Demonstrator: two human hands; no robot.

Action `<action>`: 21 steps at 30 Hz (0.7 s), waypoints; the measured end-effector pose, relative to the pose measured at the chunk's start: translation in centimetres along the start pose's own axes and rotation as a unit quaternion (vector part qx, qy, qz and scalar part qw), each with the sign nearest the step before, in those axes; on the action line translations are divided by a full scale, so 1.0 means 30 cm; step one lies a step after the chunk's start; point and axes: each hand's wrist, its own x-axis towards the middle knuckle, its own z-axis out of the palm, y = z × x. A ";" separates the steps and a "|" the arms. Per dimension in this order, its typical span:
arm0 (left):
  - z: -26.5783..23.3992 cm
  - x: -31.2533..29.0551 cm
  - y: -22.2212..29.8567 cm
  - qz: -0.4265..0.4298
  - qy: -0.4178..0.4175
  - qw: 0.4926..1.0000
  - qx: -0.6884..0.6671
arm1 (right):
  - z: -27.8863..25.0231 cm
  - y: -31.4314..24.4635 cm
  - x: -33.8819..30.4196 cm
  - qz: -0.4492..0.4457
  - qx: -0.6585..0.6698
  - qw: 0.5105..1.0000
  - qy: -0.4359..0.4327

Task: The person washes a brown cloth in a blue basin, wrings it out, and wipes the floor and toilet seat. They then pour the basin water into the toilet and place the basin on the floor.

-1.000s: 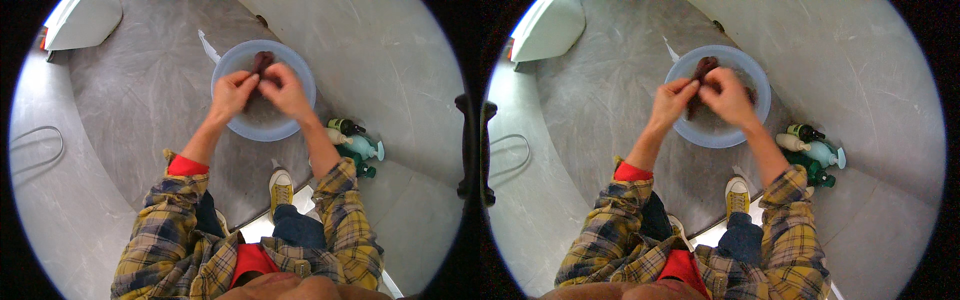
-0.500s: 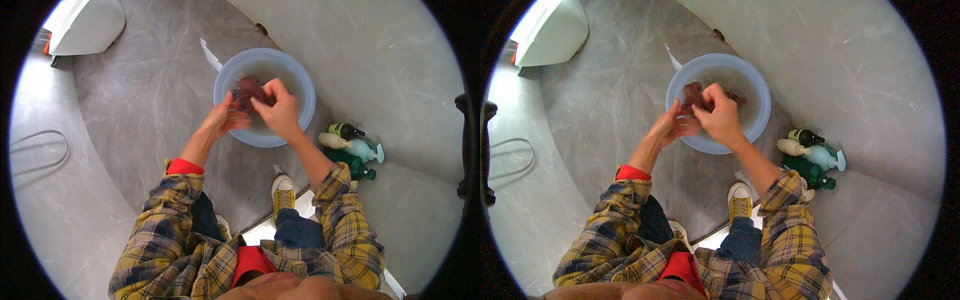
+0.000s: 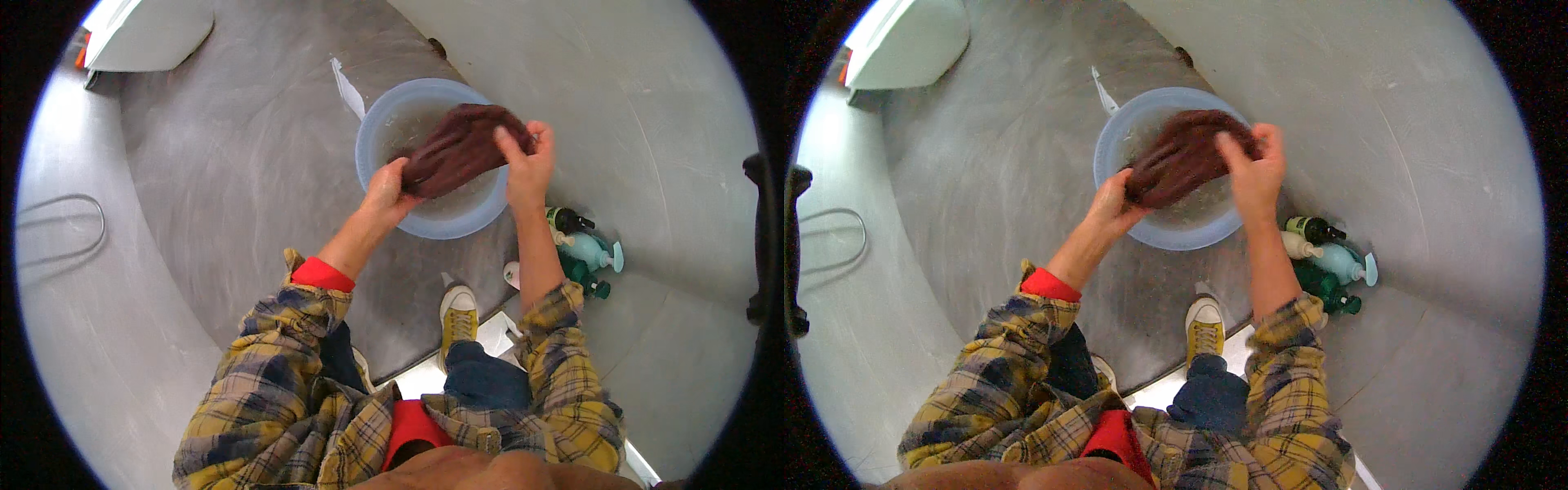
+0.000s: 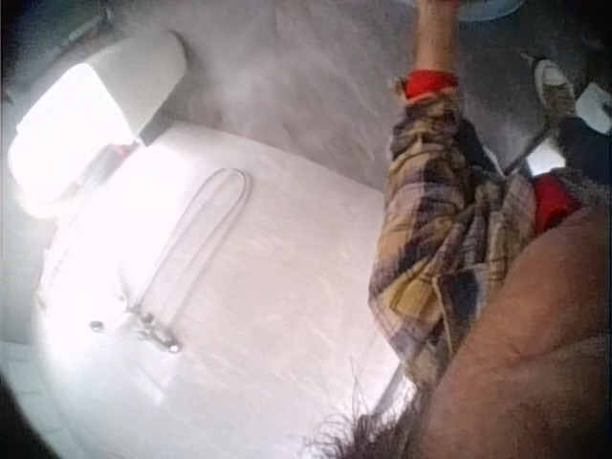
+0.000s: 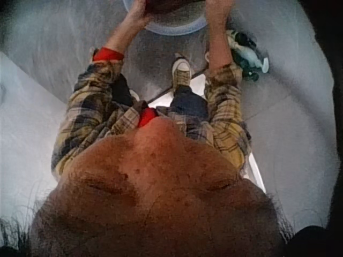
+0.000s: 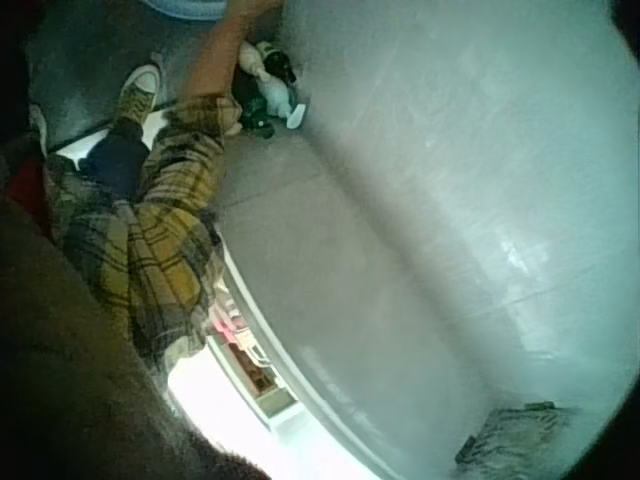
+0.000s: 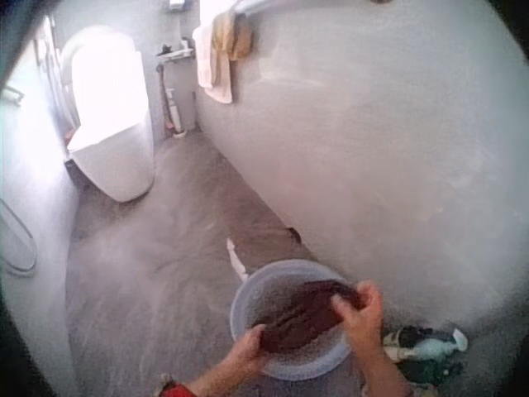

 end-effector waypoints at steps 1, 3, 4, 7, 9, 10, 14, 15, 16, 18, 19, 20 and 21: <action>0.017 -0.018 -0.008 0.018 -0.025 0.999 0.036 | -0.007 0.082 0.030 0.037 0.040 0.996 0.075; 0.065 -0.036 -0.049 0.081 -0.082 0.990 0.083 | 0.004 0.265 -0.008 0.104 0.142 0.984 0.002; 0.081 -0.049 -0.065 0.077 -0.069 0.993 0.055 | 0.012 0.335 -0.036 0.177 0.176 0.968 0.016; 0.108 -0.078 -0.089 0.074 -0.113 0.990 0.037 | 0.064 0.423 -0.125 0.164 0.227 0.950 -0.142; 0.115 -0.091 -0.090 0.038 -0.177 0.983 -0.004 | 0.089 0.374 -0.123 0.195 0.379 0.878 -0.220; 0.120 -0.102 -0.100 0.015 -0.178 0.983 -0.037 | 0.091 0.325 -0.112 0.221 0.418 0.849 -0.236; 0.133 -0.137 -0.119 -0.070 -0.235 0.967 -0.069 | 0.083 0.138 -0.038 0.235 0.403 0.851 -0.240; 0.134 -0.142 -0.120 -0.089 -0.223 0.969 -0.059 | 0.090 0.112 -0.019 0.214 0.365 0.880 -0.213; 0.139 -0.145 -0.121 -0.034 -0.234 0.972 -0.021 | 0.089 0.091 0.002 0.190 0.335 0.902 -0.194; 0.142 -0.143 -0.117 0.003 -0.151 0.986 0.075 | 0.087 0.076 0.033 0.184 0.253 0.938 -0.150; 0.144 -0.141 -0.112 0.023 -0.121 0.984 0.127 | 0.081 0.077 0.046 0.175 0.217 0.951 -0.133; 0.146 -0.135 -0.107 0.062 -0.128 0.970 0.198 | 0.076 0.084 0.062 0.177 0.205 0.952 -0.142; 0.149 -0.129 -0.102 0.102 -0.133 0.948 0.271 | 0.063 0.091 0.076 0.187 0.189 0.952 -0.150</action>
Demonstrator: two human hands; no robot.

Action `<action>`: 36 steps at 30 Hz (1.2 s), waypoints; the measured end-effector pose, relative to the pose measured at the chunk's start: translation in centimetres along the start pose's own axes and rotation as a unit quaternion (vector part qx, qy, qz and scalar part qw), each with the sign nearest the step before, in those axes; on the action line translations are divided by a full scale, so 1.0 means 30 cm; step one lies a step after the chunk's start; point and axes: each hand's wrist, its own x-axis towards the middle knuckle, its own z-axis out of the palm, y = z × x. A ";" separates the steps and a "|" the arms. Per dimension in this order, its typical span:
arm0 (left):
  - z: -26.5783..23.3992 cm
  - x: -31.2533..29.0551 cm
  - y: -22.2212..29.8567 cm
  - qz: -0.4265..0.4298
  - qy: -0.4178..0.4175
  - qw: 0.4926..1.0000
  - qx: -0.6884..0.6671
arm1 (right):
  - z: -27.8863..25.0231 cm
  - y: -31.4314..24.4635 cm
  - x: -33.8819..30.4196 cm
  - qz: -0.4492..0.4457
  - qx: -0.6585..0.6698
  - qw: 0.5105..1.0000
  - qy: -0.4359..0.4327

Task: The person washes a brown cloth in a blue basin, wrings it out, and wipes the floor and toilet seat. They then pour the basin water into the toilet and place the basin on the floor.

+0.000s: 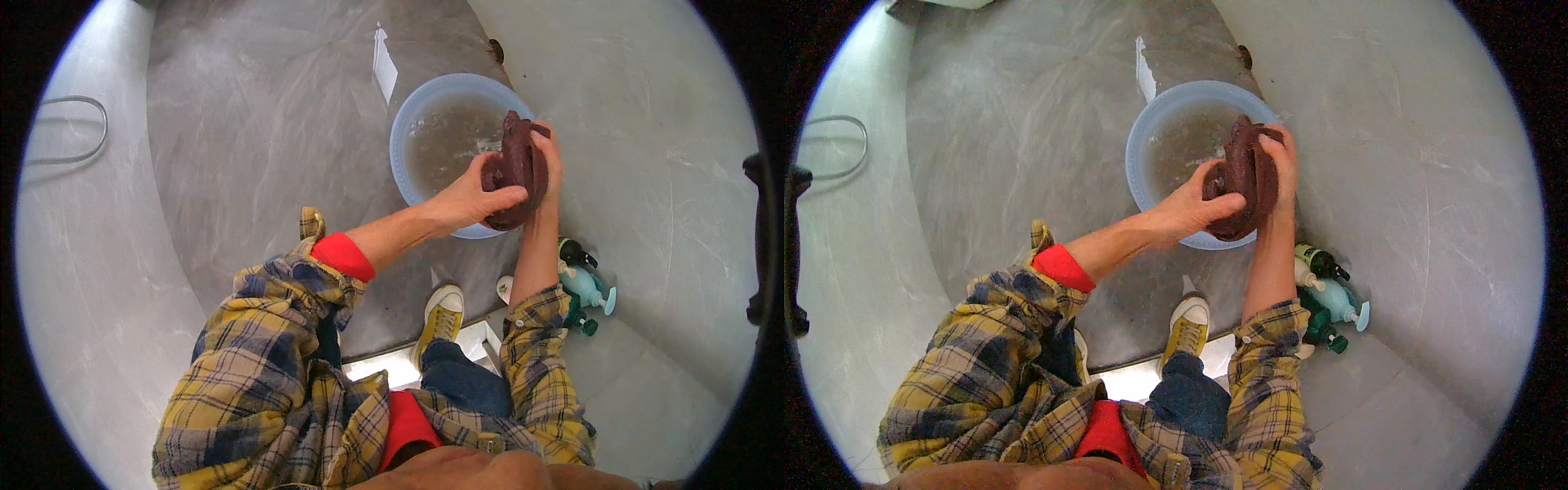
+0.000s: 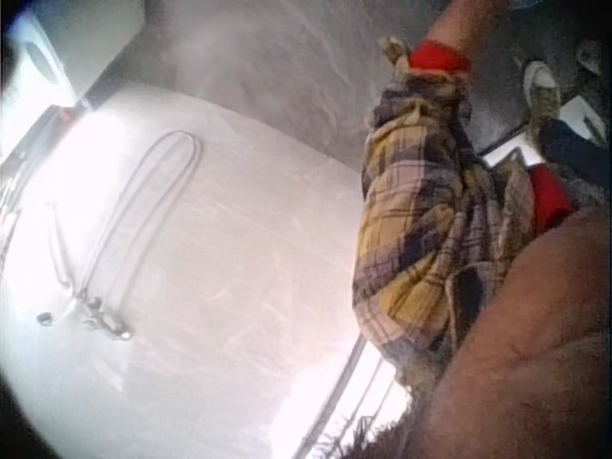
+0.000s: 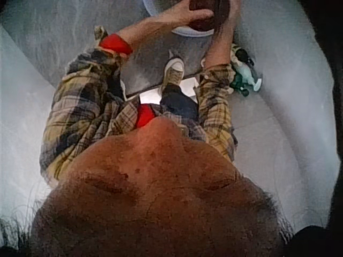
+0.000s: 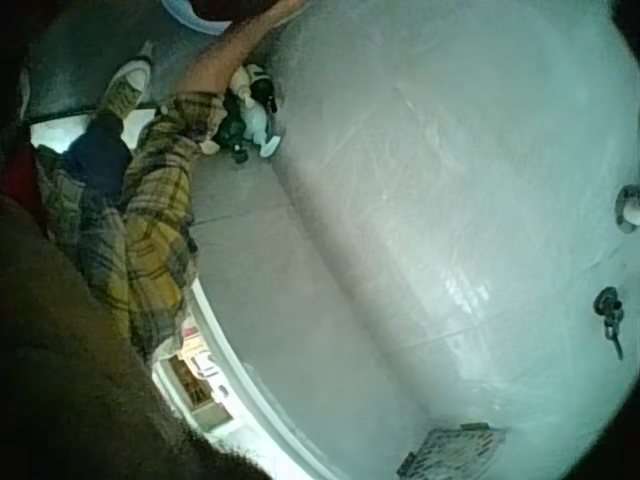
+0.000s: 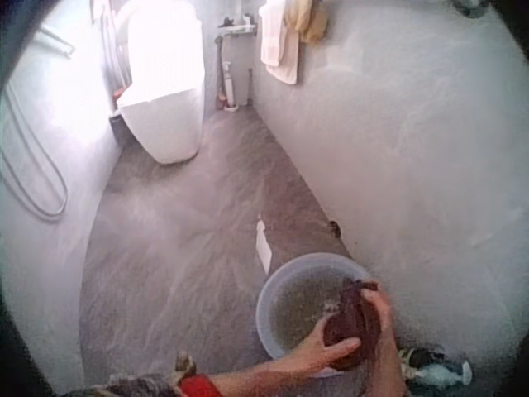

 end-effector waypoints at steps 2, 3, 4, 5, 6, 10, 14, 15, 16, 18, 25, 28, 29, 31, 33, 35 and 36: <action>0.004 0.010 0.004 0.032 0.015 0.986 0.161 | -0.036 0.014 0.023 0.004 -0.027 1.000 0.000; 0.007 0.015 0.005 0.036 0.032 0.969 0.242 | -0.056 0.023 0.031 0.024 -0.051 0.998 0.019; 0.011 0.020 0.002 0.035 0.043 0.946 0.320 | -0.073 0.045 0.038 0.016 -0.101 0.995 0.015; 0.014 0.023 -0.002 0.035 0.046 0.936 0.348 | -0.088 0.066 0.042 0.011 -0.154 0.987 0.035; 0.017 0.027 -0.010 0.033 0.045 0.924 0.378 | -0.102 0.090 0.046 0.017 -0.209 0.975 0.068; 0.015 0.035 -0.067 -0.030 0.070 0.874 0.479 | -0.104 0.177 0.037 -0.019 -0.317 0.947 0.051; -0.010 0.041 -0.115 -0.029 0.102 0.882 0.460 | -0.050 0.171 0.014 -0.003 -0.397 0.914 0.079; -0.020 0.041 -0.112 -0.037 0.102 0.900 0.421 | -0.038 0.152 0.009 -0.001 -0.354 0.933 0.068; -0.034 0.041 -0.103 -0.051 0.099 0.917 0.383 | -0.030 0.126 0.005 0.005 -0.307 0.950 0.057; -0.059 0.050 -0.051 -0.021 0.038 0.972 0.232 | -0.040 0.049 -0.006 0.057 -0.135 0.988 -0.040; -0.034 -0.012 0.076 -0.090 -0.169 0.944 -0.268 | 0.014 0.019 -0.035 0.014 0.195 0.965 -0.176; -0.017 -0.038 0.059 -0.120 -0.209 0.905 -0.351 | 0.060 0.035 -0.043 0.008 0.261 0.940 -0.222; -0.016 -0.042 0.054 -0.118 -0.226 0.899 -0.357 | 0.067 0.026 -0.042 -0.003 0.272 0.931 -0.242; -0.017 -0.046 0.048 -0.108 -0.256 0.900 -0.336 | 0.069 -0.010 -0.037 -0.035 0.287 0.909 -0.300; -0.019 -0.045 0.051 -0.093 -0.276 0.913 -0.285 | 0.060 -0.057 -0.029 -0.066 0.285 0.877 -0.382; -0.015 -0.044 0.060 -0.111 -0.236 0.941 -0.217 | 0.043 -0.115 -0.028 -0.075 0.199 0.907 -0.364; -0.011 -0.043 0.064 -0.120 -0.214 0.952 -0.181 | 0.036 -0.138 -0.031 -0.079 0.176 0.908 -0.372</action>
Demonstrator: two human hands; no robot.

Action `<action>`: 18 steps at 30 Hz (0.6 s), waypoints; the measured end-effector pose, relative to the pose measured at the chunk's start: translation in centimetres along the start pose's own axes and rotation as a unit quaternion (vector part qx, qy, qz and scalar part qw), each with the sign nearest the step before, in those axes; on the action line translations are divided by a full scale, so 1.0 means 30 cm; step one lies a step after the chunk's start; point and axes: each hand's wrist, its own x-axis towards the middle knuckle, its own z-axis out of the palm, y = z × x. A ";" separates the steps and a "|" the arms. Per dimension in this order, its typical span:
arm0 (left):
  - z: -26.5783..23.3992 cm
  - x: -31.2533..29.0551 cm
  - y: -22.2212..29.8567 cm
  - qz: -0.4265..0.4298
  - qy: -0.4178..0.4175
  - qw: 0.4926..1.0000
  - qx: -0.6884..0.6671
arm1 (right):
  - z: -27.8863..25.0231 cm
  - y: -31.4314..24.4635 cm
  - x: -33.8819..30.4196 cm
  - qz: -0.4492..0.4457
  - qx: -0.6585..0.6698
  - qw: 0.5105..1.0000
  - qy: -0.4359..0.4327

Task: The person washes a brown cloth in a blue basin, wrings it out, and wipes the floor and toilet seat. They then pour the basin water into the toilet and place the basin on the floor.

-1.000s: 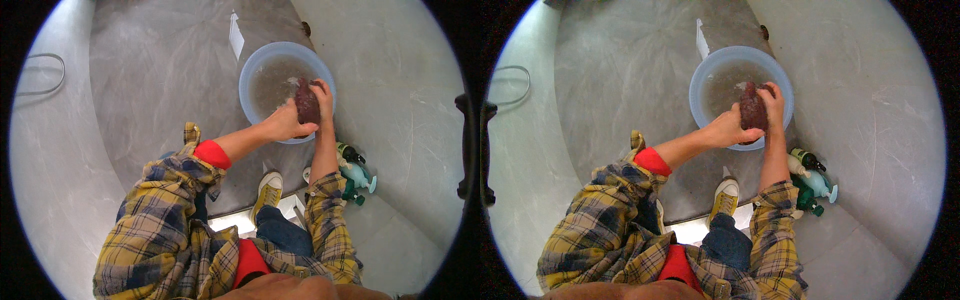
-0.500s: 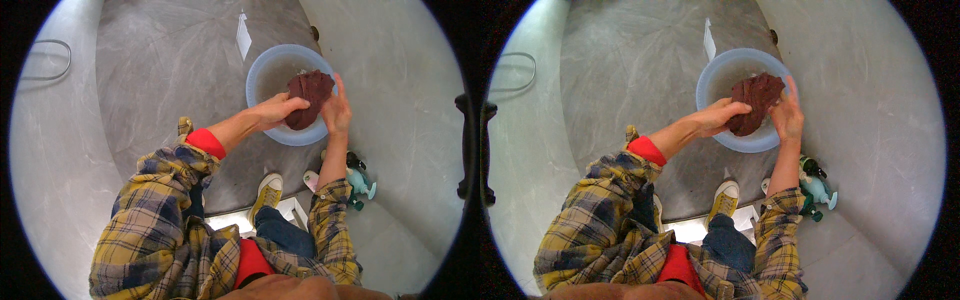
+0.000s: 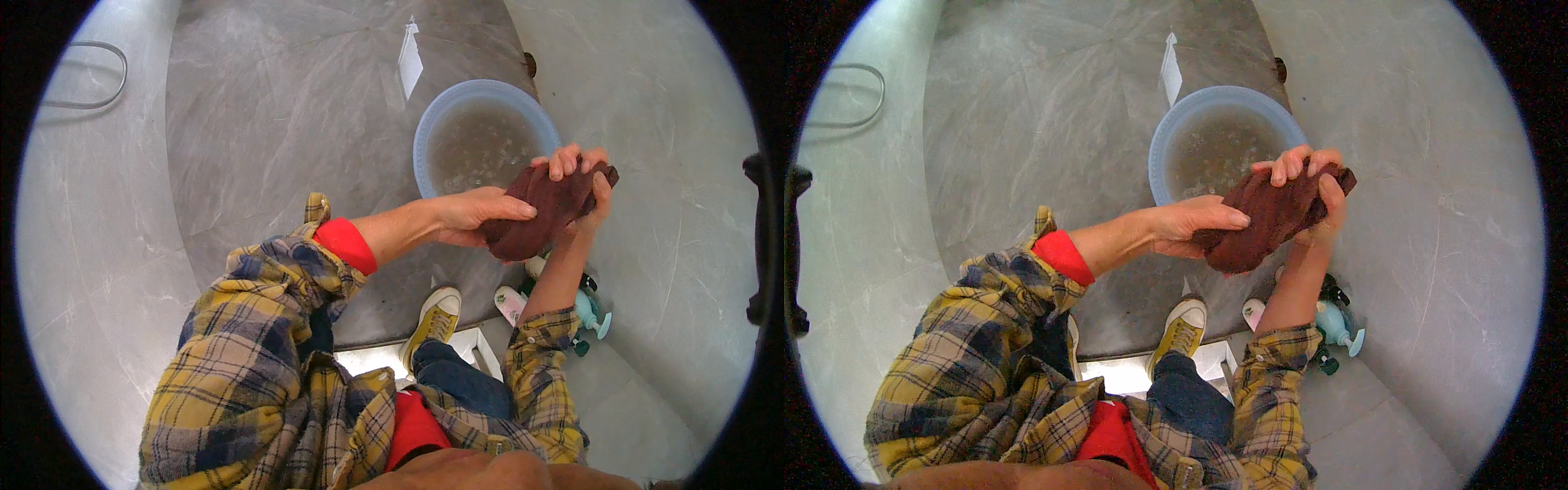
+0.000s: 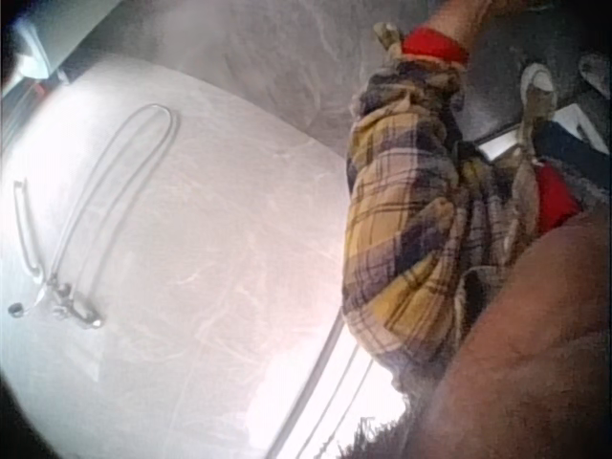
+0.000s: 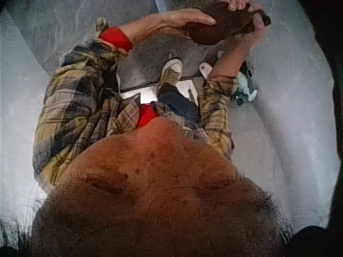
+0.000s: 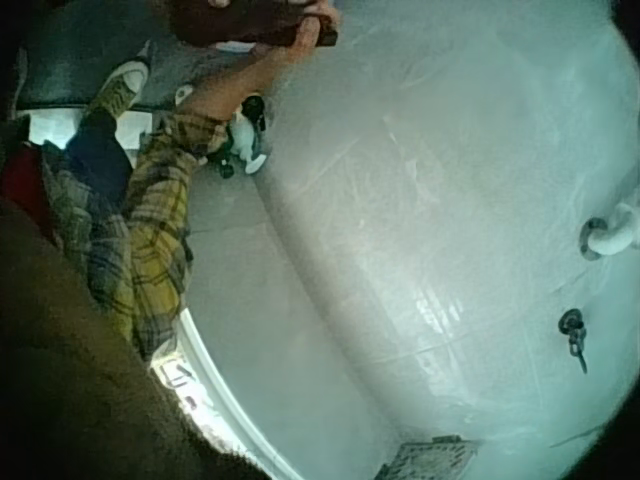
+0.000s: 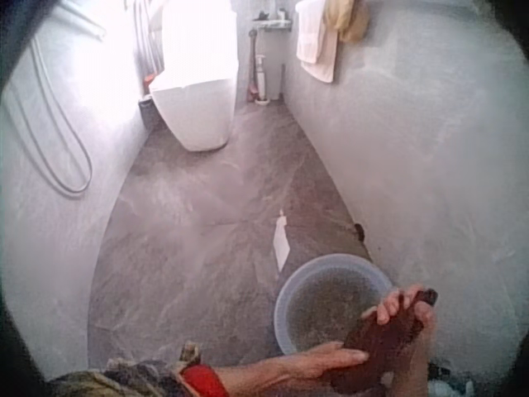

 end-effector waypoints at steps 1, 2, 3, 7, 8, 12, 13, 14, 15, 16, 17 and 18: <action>0.004 0.005 0.003 0.002 0.013 1.000 0.020 | 0.004 -0.018 0.000 0.026 -0.032 0.998 0.052; 0.006 0.010 0.005 0.004 0.026 0.999 0.039 | 0.008 -0.027 0.002 0.060 -0.087 0.990 0.097; 0.007 0.017 0.005 0.009 0.031 0.998 0.057 | 0.013 -0.035 0.000 0.084 -0.120 0.980 0.132; -0.022 0.048 0.001 -0.022 0.097 0.979 0.180 | 0.008 -0.010 -0.003 0.168 -0.210 0.931 0.247; -0.035 0.058 -0.002 -0.024 0.116 0.971 0.208 | -0.003 0.003 -0.003 0.183 -0.240 0.913 0.272; -0.083 0.103 -0.034 0.017 0.217 0.906 0.362 | -0.071 0.082 -0.015 0.217 -0.310 0.863 0.335; -0.103 0.109 -0.039 -0.008 0.229 0.915 0.334 | -0.092 0.108 -0.014 0.215 -0.341 0.849 0.341; -0.117 0.120 -0.048 -0.025 0.268 0.894 0.358 | -0.111 0.137 -0.014 0.214 -0.369 0.835 0.349; -0.132 0.125 -0.059 -0.051 0.302 0.874 0.377 | -0.129 0.161 -0.016 0.224 -0.439 0.810 0.318; -0.147 0.128 -0.072 -0.076 0.337 0.852 0.394 | -0.142 0.192 -0.016 0.238 -0.534 0.755 0.298; -0.153 0.128 -0.091 -0.054 0.354 0.839 0.409 | -0.149 0.222 -0.019 0.238 -0.618 0.699 0.271; -0.162 0.127 -0.104 -0.052 0.364 0.837 0.405 | -0.154 0.242 -0.019 0.226 -0.695 0.640 0.237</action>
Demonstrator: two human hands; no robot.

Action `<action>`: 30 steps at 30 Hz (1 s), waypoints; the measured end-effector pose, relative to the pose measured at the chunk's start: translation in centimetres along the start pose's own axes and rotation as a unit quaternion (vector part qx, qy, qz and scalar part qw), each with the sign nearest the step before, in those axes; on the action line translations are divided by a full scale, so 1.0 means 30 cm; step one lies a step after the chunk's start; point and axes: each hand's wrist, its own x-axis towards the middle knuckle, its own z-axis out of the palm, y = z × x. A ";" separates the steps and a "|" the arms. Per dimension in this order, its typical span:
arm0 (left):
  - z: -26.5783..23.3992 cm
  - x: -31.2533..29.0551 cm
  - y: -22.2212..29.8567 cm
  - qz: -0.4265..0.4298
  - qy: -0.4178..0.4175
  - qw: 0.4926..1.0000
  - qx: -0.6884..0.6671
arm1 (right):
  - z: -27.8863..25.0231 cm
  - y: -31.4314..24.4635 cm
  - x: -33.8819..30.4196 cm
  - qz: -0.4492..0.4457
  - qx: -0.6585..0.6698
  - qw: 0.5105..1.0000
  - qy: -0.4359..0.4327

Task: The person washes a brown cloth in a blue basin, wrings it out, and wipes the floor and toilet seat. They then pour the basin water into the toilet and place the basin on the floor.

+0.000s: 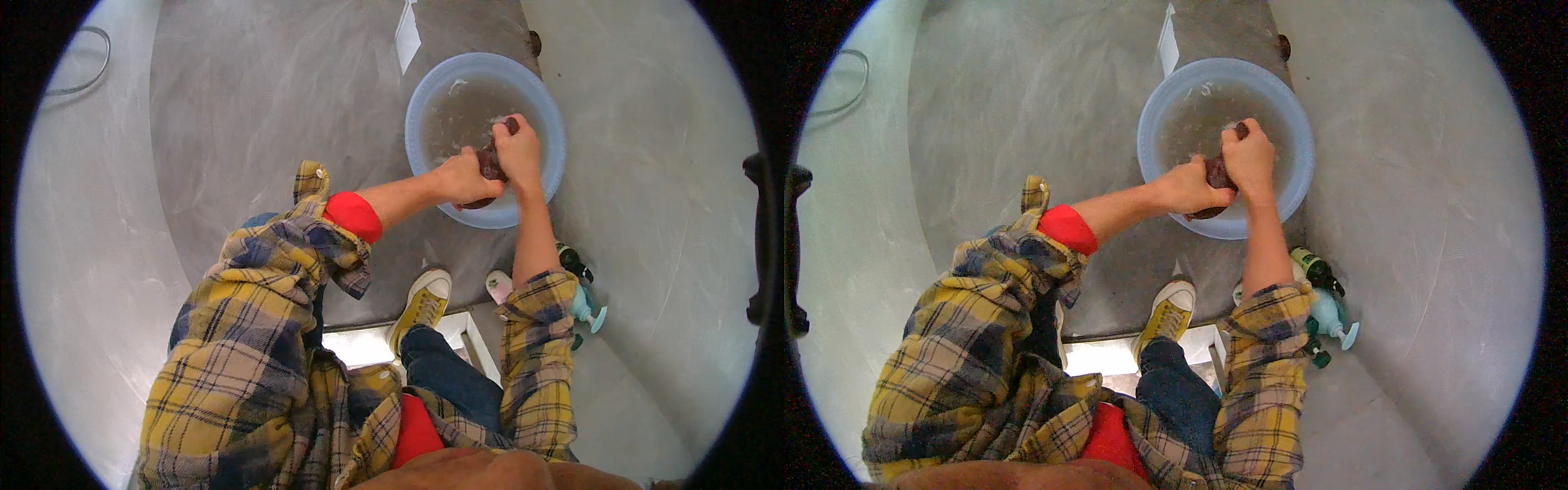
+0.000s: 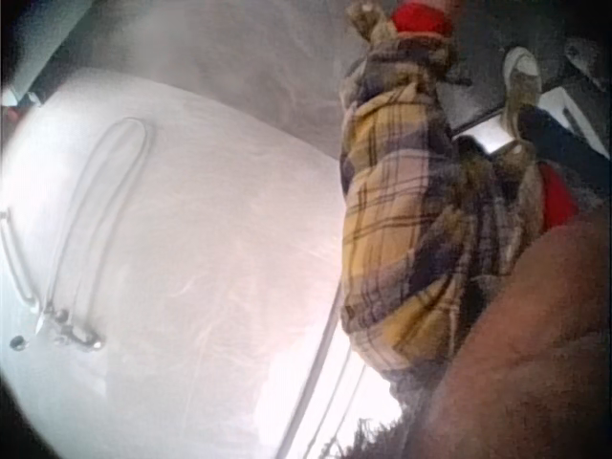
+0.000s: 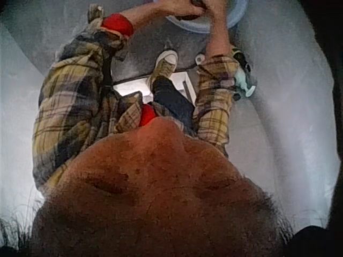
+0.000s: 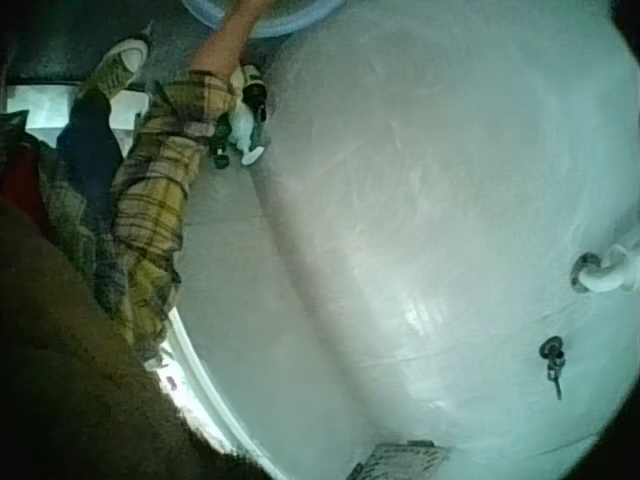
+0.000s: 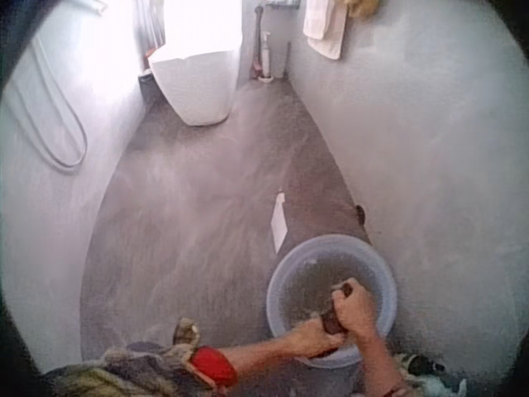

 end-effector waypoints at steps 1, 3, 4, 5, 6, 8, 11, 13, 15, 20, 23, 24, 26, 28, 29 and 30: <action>0.007 0.002 -0.007 -0.006 0.020 1.000 -0.004 | 0.006 0.004 -0.005 0.021 -0.018 1.000 -0.012; 0.015 -0.007 -0.004 -0.007 0.029 0.999 -0.032 | -0.016 0.002 -0.009 0.020 0.097 0.995 -0.012; 0.019 -0.017 0.013 0.029 -0.012 0.995 -0.090 | -0.038 -0.004 -0.014 0.046 0.157 0.986 -0.020; 0.015 -0.026 0.039 0.052 -0.067 0.986 -0.147 | -0.092 -0.008 -0.016 -0.005 0.227 0.972 -0.062; 0.009 -0.041 0.072 0.059 -0.113 0.973 -0.193 | -0.143 -0.017 -0.016 -0.027 0.331 0.940 -0.082; 0.022 -0.092 0.156 0.017 -0.126 0.930 -0.346 | -0.231 -0.047 -0.018 -0.062 0.527 0.838 -0.128; 0.042 -0.205 0.274 -0.002 -0.201 0.830 -0.521 | -0.283 -0.129 -0.032 -0.080 0.705 0.690 -0.145; 0.067 -0.281 0.338 0.001 -0.254 0.747 -0.614 | -0.289 -0.197 -0.054 -0.042 0.707 0.697 -0.115; 0.102 -0.348 0.400 -0.027 -0.270 0.689 -0.672 | -0.327 -0.262 -0.072 -0.069 0.757 0.619 -0.199; 0.167 -0.536 0.525 0.026 -0.346 0.600 -0.721 | -0.502 -0.391 -0.169 -0.115 0.825 0.481 -0.274; 0.169 -0.673 0.562 0.023 -0.321 0.670 -0.669 | -0.588 -0.474 -0.242 -0.181 0.790 0.496 -0.311; 0.167 -0.705 0.576 0.004 -0.301 0.693 -0.655 | -0.626 -0.497 -0.255 -0.176 0.774 0.516 -0.321; 0.135 -0.763 0.613 0.005 -0.327 0.678 -0.658 | -0.693 -0.577 -0.290 -0.129 0.770 0.547 -0.301; 0.108 -0.812 0.666 0.044 -0.342 0.672 -0.655 | -0.742 -0.643 -0.303 -0.109 0.776 0.545 -0.298; 0.096 -0.822 0.695 0.036 -0.353 0.696 -0.624 | -0.771 -0.668 -0.305 -0.092 0.769 0.561 -0.293; 0.084 -0.825 0.715 0.035 -0.326 0.734 -0.595 | -0.781 -0.682 -0.298 -0.084 0.771 0.560 -0.291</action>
